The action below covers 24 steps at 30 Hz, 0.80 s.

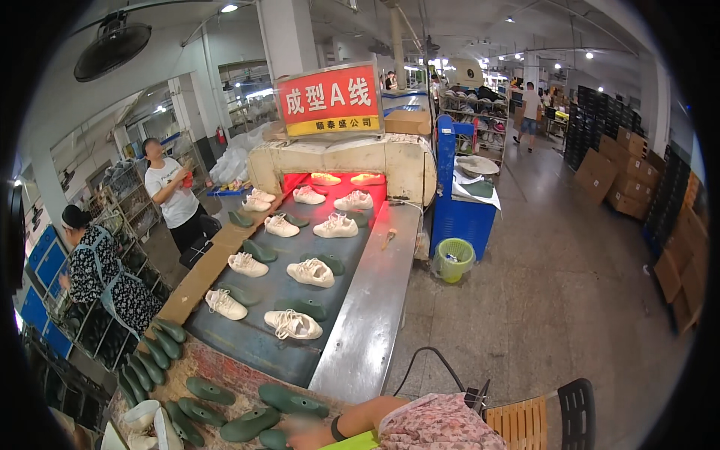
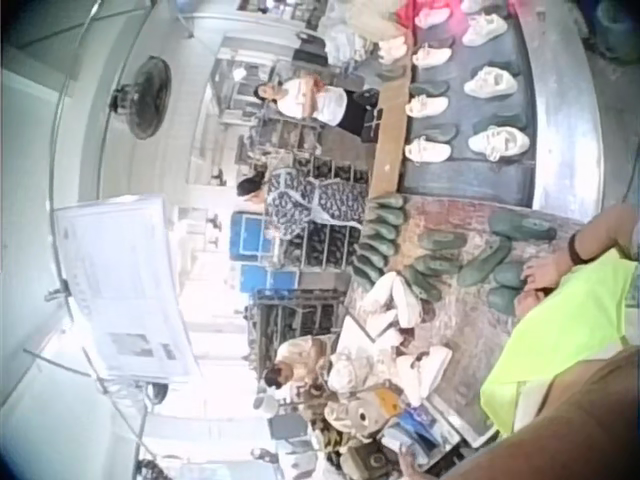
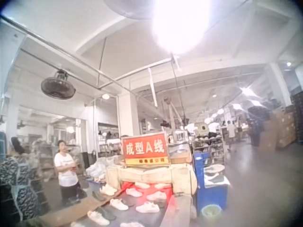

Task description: Sorting shoes and shoe lasts and placing them onto a conveyor belt in a manufacturing facility.

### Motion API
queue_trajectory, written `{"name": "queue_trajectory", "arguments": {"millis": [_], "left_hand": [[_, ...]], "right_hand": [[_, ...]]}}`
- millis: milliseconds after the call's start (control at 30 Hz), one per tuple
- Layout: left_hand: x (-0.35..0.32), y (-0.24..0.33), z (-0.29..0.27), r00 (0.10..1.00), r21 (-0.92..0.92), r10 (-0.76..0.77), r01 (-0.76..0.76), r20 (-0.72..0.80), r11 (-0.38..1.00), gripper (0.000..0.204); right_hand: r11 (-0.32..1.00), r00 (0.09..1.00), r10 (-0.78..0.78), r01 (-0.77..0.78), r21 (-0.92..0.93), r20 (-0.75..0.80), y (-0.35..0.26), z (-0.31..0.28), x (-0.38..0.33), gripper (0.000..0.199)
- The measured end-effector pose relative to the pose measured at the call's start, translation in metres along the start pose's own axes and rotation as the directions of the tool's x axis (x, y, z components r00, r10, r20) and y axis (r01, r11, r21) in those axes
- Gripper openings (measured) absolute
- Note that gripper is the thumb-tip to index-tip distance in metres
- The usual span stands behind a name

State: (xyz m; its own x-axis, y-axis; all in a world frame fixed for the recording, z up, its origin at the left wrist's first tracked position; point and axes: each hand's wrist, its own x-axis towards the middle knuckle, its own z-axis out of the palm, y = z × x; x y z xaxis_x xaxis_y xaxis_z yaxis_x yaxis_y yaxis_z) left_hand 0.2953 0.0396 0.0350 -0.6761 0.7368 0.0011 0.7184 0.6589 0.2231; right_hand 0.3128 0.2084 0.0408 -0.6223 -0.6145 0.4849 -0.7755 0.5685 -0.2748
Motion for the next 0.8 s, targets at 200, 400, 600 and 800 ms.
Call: {"name": "queue_trajectory", "arguments": {"millis": [200,400,600,800], "left_hand": [[-0.01,-0.006,0.007,0.999,-0.014,0.021,-0.021,0.024,1.0,0.018],[-0.032,-0.016,-0.006,0.995,0.039,0.077,-0.079,0.06,0.996,0.016],[-0.007,0.025,-0.078,0.963,-0.888,-0.04,0.263,0.268,0.377,0.035],[-0.059,0.063,-0.204,0.958,-0.901,-0.084,0.286,0.273,0.327,0.038]], "right_hand": [[0.785,0.831,0.259,-0.478,0.395,0.491,-0.015,-0.025,0.026,0.04],[0.556,0.864,-0.035,-0.4,0.729,0.502,-0.052,-0.076,0.008,0.04],[0.271,0.761,-0.09,-0.602,0.751,0.643,-0.068,-0.158,-0.004,0.047],[-0.305,0.426,0.112,-0.845,0.439,0.898,-0.072,-0.173,-0.058,0.056]]}}
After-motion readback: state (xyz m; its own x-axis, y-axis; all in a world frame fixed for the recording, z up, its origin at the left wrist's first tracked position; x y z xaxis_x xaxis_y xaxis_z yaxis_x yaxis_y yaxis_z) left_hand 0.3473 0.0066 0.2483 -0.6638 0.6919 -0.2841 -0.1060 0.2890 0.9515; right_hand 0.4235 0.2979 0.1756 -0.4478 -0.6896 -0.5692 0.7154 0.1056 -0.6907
